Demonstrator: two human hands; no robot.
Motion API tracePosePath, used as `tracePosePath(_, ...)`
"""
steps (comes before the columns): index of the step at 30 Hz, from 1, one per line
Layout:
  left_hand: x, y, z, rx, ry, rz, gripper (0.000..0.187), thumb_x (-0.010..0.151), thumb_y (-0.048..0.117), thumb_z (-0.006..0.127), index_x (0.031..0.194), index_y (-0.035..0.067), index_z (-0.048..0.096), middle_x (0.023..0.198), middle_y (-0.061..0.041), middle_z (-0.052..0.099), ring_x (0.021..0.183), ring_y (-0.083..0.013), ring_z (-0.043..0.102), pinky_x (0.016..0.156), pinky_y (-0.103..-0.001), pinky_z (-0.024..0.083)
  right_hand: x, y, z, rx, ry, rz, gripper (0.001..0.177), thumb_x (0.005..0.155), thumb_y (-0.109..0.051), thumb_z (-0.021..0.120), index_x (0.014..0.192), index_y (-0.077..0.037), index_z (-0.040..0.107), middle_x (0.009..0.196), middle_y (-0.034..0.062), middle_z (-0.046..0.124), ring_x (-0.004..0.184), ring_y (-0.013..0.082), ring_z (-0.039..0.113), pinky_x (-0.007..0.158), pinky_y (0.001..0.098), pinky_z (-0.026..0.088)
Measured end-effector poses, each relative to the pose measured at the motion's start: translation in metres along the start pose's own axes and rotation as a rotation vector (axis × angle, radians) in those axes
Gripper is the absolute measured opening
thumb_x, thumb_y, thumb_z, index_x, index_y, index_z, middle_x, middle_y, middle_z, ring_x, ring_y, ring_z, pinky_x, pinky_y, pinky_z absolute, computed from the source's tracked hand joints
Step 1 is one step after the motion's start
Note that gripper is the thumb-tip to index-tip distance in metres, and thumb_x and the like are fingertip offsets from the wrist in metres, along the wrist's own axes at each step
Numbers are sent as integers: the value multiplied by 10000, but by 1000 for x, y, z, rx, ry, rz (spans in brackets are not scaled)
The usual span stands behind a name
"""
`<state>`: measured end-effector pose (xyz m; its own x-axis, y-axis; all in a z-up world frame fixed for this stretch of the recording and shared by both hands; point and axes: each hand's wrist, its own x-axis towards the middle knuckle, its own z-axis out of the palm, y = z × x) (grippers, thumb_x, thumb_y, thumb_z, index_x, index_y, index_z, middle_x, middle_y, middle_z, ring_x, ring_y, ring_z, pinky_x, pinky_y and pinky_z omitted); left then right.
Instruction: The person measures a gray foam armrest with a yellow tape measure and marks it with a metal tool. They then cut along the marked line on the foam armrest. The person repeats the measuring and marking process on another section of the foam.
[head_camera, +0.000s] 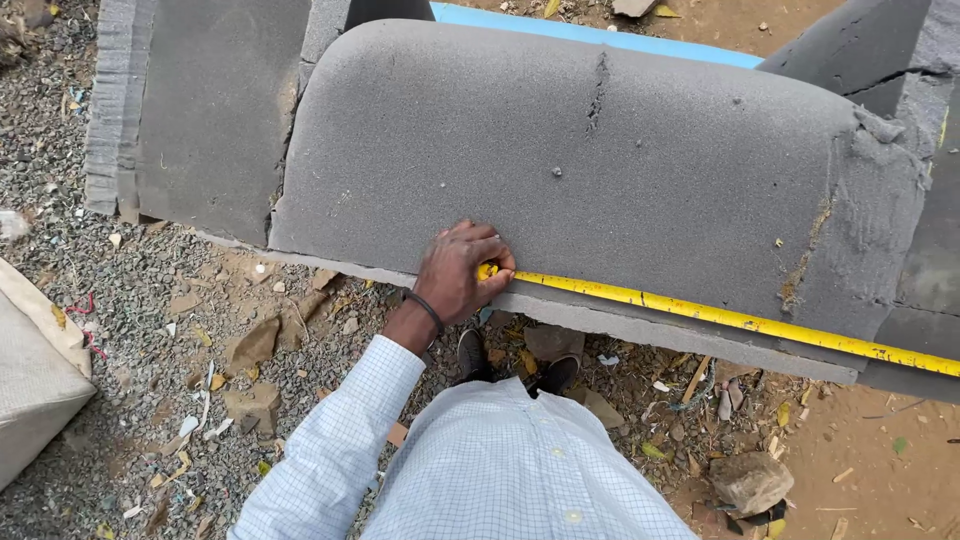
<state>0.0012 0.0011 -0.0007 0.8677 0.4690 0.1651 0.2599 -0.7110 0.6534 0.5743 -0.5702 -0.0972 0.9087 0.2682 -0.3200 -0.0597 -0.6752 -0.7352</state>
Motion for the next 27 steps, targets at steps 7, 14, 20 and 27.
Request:
tracePosePath(7,4,-2,-2,28,-68,27,51,1037,239,910,1035,207,871,1058,19,827,981,-264,651,892,-468,501,27,85,-86,399,482,38,360,1253,-199,715,1604,-241,649,1435,-30,870,1286,95,865,1092,301,745)
tracePosePath(14,2,-7,-4,67,-109,0,82,1093,332,883,1071,252,886,1101,68,861,1052,-245,732,1021,-458,512,-25,34,-64,368,518,240,431,1250,-348,637,1665,-441,709,1240,-137,721,808,23,584,412,268,282)
tracePosePath(20,3,3,-7,75,-135,-91,75,1072,320,891,1047,255,920,1096,47,860,1062,-272,687,998,-457,519,23,113,-62,569,615,-95,663,1239,-274,810,1841,-151,563,1736,34,767,1516,102,746,1297,269,537)
tracePosePath(27,6,14,-5,130,-112,-151,87,1056,321,922,1081,241,942,1139,45,865,1127,-260,712,1027,-464,552,12,94,-49,444,716,-97,767,1243,-64,616,1955,-178,356,1957,-5,509,1657,142,611,1318,255,434)
